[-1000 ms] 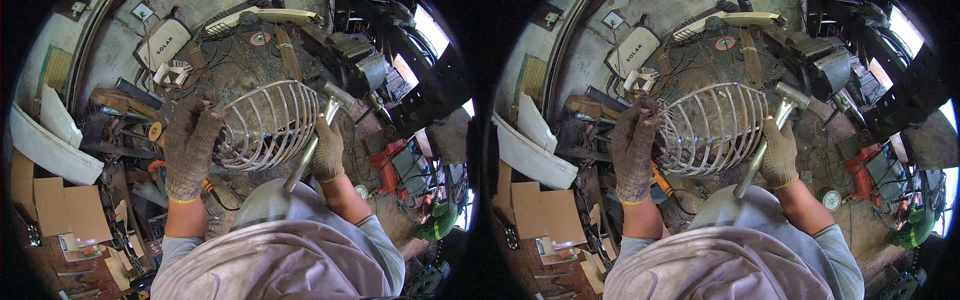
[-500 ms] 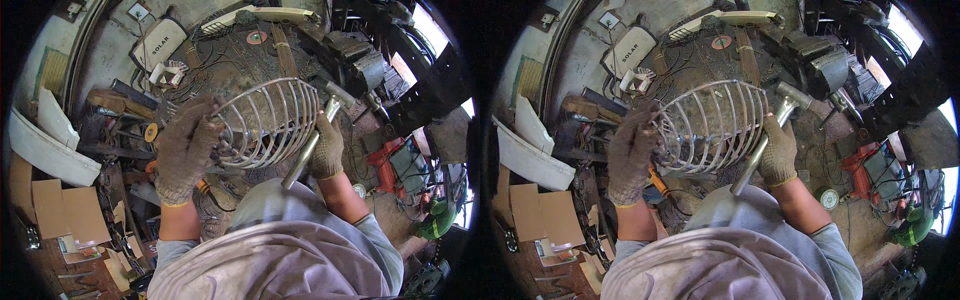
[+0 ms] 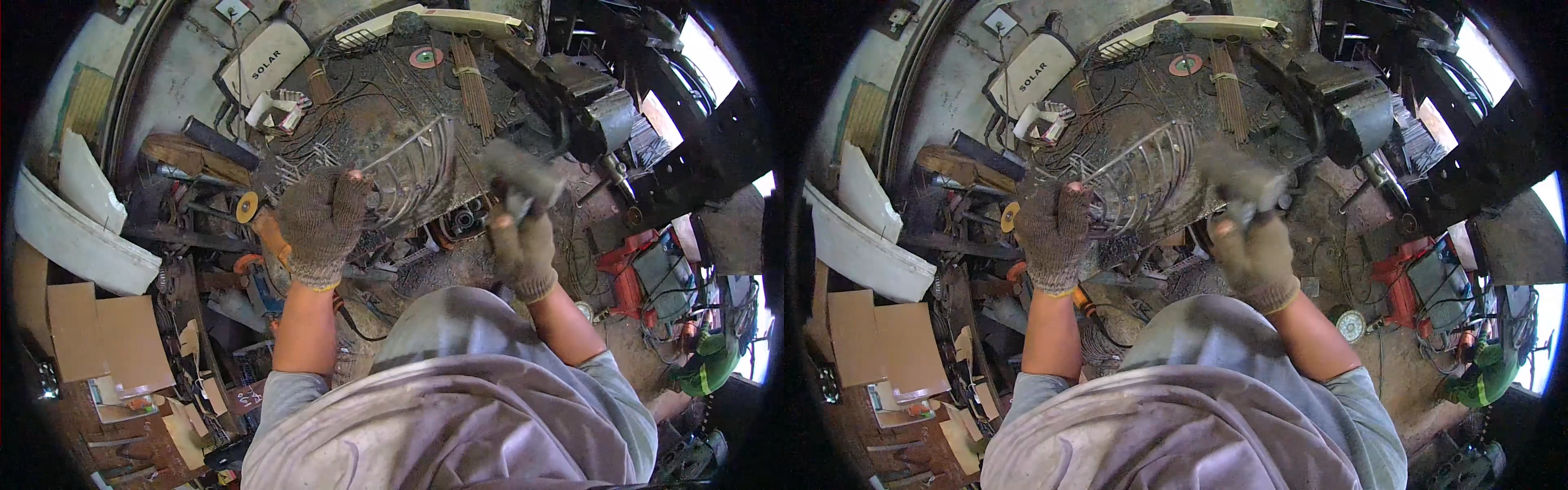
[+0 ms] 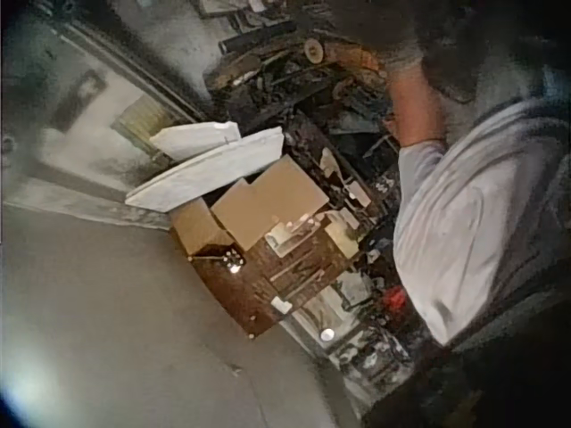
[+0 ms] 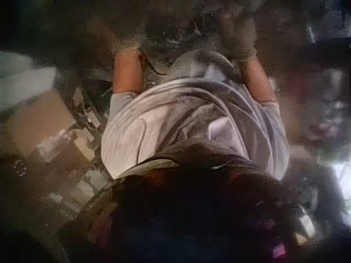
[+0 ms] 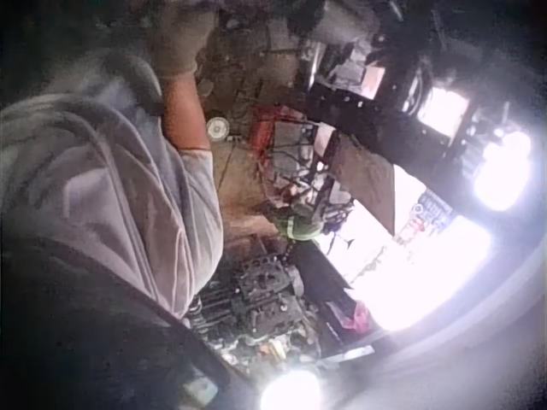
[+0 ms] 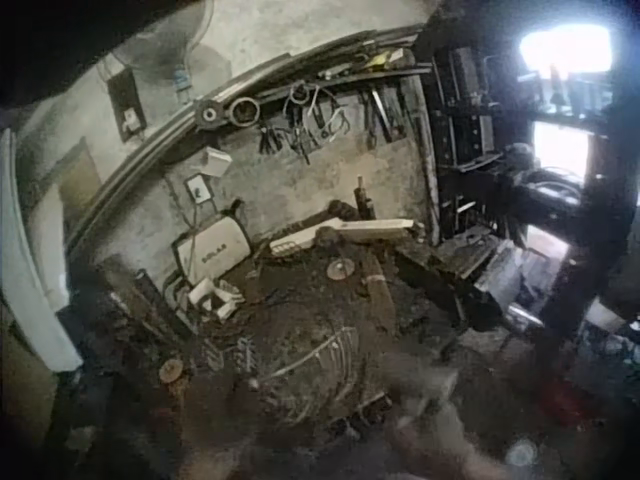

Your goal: The person holds a curved metal cage and hammers specific spots on it using a hammer while working on a cluttered workbench.

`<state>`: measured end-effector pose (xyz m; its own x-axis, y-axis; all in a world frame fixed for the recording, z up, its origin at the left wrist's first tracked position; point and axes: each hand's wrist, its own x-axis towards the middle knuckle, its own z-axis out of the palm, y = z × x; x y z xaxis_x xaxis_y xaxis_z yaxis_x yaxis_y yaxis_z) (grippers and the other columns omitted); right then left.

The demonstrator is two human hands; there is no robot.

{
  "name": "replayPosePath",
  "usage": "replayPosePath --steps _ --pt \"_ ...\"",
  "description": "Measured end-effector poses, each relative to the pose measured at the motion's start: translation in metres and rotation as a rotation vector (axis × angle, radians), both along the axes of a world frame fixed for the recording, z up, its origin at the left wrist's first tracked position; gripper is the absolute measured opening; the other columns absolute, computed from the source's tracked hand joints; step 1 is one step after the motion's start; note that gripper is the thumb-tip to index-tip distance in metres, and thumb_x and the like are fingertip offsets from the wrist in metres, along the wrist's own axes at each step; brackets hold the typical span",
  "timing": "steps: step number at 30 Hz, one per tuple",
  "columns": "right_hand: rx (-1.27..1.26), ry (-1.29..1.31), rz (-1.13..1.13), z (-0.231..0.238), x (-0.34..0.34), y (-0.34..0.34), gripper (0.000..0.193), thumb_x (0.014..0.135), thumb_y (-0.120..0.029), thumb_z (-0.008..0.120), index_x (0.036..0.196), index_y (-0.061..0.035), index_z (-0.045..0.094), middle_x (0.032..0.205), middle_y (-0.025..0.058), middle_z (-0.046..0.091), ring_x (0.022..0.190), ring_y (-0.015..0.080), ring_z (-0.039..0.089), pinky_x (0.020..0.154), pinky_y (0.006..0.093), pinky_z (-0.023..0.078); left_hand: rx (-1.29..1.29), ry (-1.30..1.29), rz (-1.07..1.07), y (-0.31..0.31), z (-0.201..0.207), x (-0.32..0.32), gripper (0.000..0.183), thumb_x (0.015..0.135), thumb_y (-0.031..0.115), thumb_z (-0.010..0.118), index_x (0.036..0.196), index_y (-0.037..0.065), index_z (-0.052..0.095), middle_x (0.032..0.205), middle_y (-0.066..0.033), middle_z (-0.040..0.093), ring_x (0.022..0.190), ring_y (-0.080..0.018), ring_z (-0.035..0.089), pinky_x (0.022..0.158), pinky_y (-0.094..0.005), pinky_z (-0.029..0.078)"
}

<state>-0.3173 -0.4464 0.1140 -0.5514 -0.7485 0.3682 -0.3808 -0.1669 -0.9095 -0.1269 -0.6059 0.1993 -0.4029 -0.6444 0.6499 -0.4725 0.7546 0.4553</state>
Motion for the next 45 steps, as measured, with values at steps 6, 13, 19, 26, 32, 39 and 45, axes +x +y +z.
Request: replayPosePath --steps 6,13,19,26,32,39,45 --pt "0.151 0.159 0.174 0.037 0.02 -0.001 0.051 0.093 -0.039 0.058 0.129 -0.0038 0.051 0.107 0.0236 0.065 0.097 0.0448 0.062 0.083 0.0463 0.05 -0.065 -0.186 0.009 0.001 0.004 -0.001 0.025 0.092 0.026 0.061 0.085 0.003 0.068 0.072 -0.0154 0.065 0.063 -0.0333 0.063 0.062 -0.0409 0.048" --pt "0.478 0.111 0.174 0.045 0.032 -0.009 0.048 0.093 -0.036 0.058 0.127 -0.0033 0.05 0.101 0.0243 0.065 0.097 0.0453 0.062 0.082 0.0476 0.049 0.041 0.021 0.02 0.001 -0.002 -0.001 0.03 0.091 0.03 0.064 0.078 0.004 0.069 0.064 -0.0112 0.064 0.058 -0.0263 0.062 0.056 -0.0384 0.046" --pt "-0.034 0.256 0.167 0.016 0.023 -0.006 0.044 0.094 -0.025 0.057 0.131 -0.0027 0.049 0.111 0.0249 0.062 0.099 0.0461 0.06 0.083 0.0474 0.048 0.198 0.165 0.044 -0.013 -0.007 0.008 0.033 0.095 0.031 0.06 0.081 0.002 0.068 0.068 -0.0094 0.065 0.062 -0.0192 0.062 0.06 -0.0352 0.045" --pt "0.048 0.165 0.203 0.016 0.027 -0.001 0.044 0.098 -0.024 0.049 0.135 -0.0007 0.047 0.126 0.0265 0.055 0.108 0.0474 0.056 0.089 0.0467 0.046 0.318 0.264 0.012 -0.032 -0.022 0.013 0.041 0.098 0.038 0.053 0.082 0.002 0.066 0.069 -0.0109 0.063 0.065 -0.0266 0.06 0.063 -0.0389 0.044" --pt "0.053 0.156 0.254 0.016 0.022 -0.002 0.045 0.098 -0.025 0.049 0.136 -0.0014 0.046 0.127 0.0253 0.055 0.112 0.0469 0.055 0.093 0.0459 0.045 0.183 0.167 0.03 -0.027 -0.021 0.011 0.04 0.099 0.036 0.051 0.083 0.002 0.066 0.073 -0.0121 0.064 0.068 -0.0277 0.062 0.064 -0.0397 0.045" --pt "0.001 0.136 0.275 0.018 0.026 -0.001 0.046 0.098 -0.03 0.048 0.136 -0.0034 0.047 0.125 0.0265 0.056 0.111 0.0478 0.054 0.093 0.0466 0.044 0.271 0.074 0.083 -0.009 -0.006 0.009 0.04 0.098 0.037 0.051 0.084 0.003 0.067 0.074 -0.0106 0.066 0.069 -0.0244 0.063 0.064 -0.0382 0.044" --pt "0.209 0.077 0.193 0.015 0.03 0.004 0.053 0.095 -0.037 0.052 0.135 -0.0025 0.046 0.121 0.0272 0.058 0.108 0.0489 0.056 0.088 0.0484 0.046 0.369 0.086 0.14 0.006 0.006 0.005 0.04 0.097 0.037 0.054 0.082 0.003 0.069 0.07 -0.0116 0.066 0.069 -0.0241 0.063 0.065 -0.038 0.045"
